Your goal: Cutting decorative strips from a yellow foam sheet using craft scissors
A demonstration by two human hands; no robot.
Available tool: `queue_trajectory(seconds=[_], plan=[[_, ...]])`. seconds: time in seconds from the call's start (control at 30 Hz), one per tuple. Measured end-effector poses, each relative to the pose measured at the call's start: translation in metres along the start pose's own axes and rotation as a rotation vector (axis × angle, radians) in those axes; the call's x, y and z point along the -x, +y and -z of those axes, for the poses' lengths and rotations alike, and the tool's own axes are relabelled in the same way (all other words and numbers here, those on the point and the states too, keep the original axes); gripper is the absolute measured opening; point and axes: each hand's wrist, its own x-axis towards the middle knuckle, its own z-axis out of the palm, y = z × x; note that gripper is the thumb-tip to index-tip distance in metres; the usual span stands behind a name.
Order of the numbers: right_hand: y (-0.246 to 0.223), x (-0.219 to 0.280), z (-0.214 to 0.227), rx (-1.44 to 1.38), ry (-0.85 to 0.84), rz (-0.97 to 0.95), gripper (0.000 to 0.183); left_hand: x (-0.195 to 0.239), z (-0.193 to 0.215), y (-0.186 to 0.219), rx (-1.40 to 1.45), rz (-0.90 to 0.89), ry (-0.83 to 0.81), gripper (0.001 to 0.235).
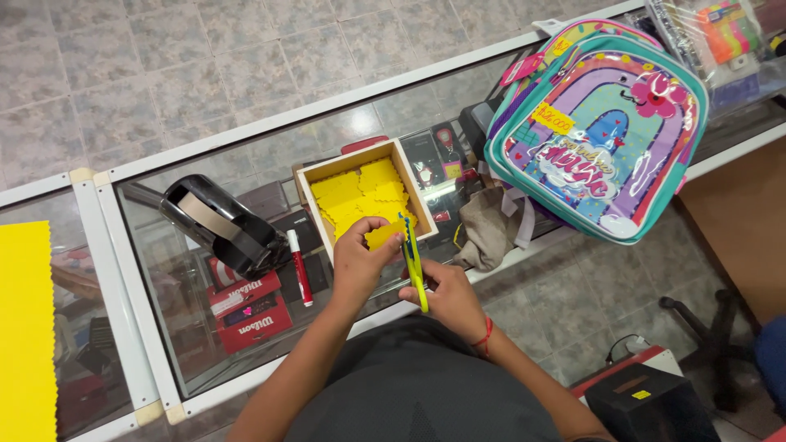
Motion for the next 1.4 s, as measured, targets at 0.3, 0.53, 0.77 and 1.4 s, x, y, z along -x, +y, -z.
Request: queue_trajectory(seconds=[0.3,0.53,0.77,1.4], plan=[[-0.001,-0.007,0.008,0.07,-0.005,0.158,0.048,-0.008,-0.004,-0.031,-0.383,0.062,0.058,0.03],[-0.012,-0.006,0.008,0.061,0.035,0.128,0.038,-0.004,-0.008,-0.012,-0.216,0.115,0.071,0.025],[-0.004,-0.01,0.003,0.156,0.045,0.175,0.043,-0.005,-0.004,-0.011,-0.165,0.168,0.071,0.028],[0.11,0.015,0.065,0.085,-0.012,0.043,0.042,-0.095,0.03,-0.11,0.09,0.204,0.156,0.04]])
